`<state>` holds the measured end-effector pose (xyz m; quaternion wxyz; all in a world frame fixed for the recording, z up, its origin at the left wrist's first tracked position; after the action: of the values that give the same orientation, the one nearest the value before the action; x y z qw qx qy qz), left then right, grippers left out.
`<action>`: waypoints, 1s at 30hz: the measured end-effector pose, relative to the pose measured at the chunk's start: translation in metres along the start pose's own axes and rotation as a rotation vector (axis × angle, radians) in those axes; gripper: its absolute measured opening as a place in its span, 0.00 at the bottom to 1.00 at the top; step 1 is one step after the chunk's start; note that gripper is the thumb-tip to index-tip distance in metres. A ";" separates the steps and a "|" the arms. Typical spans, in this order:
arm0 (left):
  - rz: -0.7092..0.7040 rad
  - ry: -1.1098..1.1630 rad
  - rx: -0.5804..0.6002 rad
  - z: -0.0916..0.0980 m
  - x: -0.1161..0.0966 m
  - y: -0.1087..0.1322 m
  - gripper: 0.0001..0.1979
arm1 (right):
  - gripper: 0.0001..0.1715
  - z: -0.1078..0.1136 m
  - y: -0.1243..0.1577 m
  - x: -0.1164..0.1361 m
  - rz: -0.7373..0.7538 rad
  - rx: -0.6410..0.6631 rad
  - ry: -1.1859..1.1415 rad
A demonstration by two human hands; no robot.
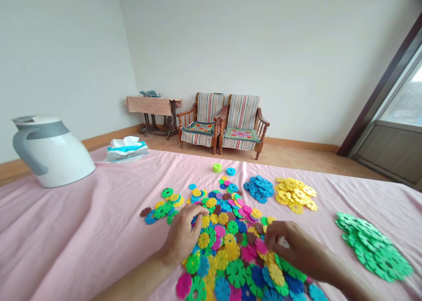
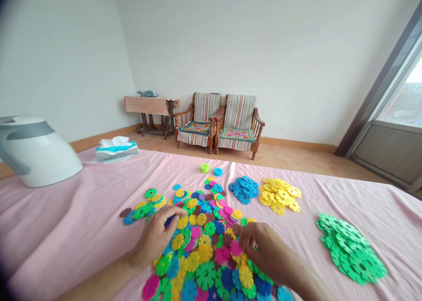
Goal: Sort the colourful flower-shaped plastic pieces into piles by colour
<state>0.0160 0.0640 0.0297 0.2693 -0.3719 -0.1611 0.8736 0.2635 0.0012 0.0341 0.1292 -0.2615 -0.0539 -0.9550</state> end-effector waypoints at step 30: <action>-0.284 0.120 0.304 -0.019 -0.037 0.009 0.14 | 0.20 -0.031 -0.022 0.031 0.117 -0.218 -0.087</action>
<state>0.0481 0.0367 0.0333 0.4518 -0.3518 -0.0621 0.8175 0.2170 0.0108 0.0225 0.1528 -0.3180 0.0600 -0.9338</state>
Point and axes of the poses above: each hand's wrist, its own y-axis away from the middle knuckle, its own z-axis out of the back of the hand, x = y × z, the point moved 7 cm from there along -y, towards the middle knuckle, and after that the axes turned 5 degrees about x, right-handed, at the moved point
